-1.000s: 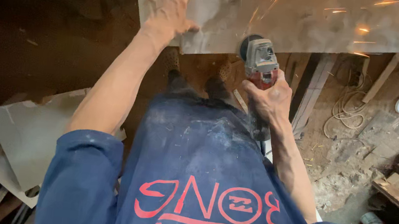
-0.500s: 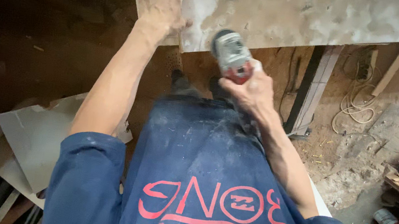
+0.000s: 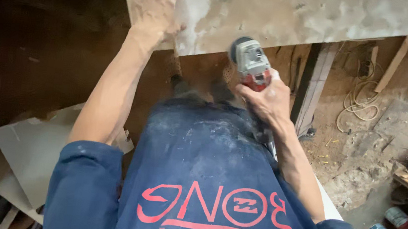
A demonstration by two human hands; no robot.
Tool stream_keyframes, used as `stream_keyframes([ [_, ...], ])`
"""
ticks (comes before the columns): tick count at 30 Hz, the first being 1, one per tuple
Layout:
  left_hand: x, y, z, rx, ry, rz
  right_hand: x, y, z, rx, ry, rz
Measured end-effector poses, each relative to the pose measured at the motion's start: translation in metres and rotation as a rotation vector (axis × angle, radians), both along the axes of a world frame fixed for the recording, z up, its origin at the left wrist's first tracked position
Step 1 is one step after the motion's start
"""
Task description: The person hammers nails into a large white panel, then uses a scraper to clean the edge. They flip the panel over and use an angle grinder to smooth the surface, producing sparks.
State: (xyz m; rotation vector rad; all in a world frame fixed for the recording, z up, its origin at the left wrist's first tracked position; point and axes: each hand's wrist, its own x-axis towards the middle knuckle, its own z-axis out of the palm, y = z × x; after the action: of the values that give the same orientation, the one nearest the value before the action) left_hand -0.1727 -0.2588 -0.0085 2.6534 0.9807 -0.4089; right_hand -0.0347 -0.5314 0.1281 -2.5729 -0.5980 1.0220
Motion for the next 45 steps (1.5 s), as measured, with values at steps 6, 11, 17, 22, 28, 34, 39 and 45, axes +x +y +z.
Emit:
stream_keyframes([
  [6,0.041,-0.067,-0.033,0.328,-0.445,-0.094,0.029,-0.019,0.023,0.083,-0.090,-0.179],
  [11,0.059,-0.091,-0.038,-0.097,-0.518,-0.139,0.028,-0.011,0.015,0.101,-0.045,-0.158],
  [17,0.040,-0.083,-0.027,-0.136,-0.645,-0.080,0.021,-0.014,0.011,0.065,-0.047,-0.177],
  [22,0.036,-0.083,-0.021,-0.063,-0.660,-0.126,0.015,-0.013,0.008,0.069,-0.010,-0.154],
  [28,0.041,-0.089,-0.012,-0.087,-0.650,-0.099,0.034,-0.032,0.021,0.109,-0.034,-0.227],
  [34,0.046,-0.093,-0.012,-0.072,-0.645,-0.106,0.065,-0.052,0.038,0.159,-0.057,-0.388],
  [39,0.043,-0.094,-0.013,-0.040,-0.639,-0.094,0.072,-0.048,0.029,0.073,-0.061,-0.320],
  [45,0.039,-0.093,-0.013,-0.051,-0.630,-0.084,0.069,-0.052,0.019,0.166,-0.038,-0.390],
])
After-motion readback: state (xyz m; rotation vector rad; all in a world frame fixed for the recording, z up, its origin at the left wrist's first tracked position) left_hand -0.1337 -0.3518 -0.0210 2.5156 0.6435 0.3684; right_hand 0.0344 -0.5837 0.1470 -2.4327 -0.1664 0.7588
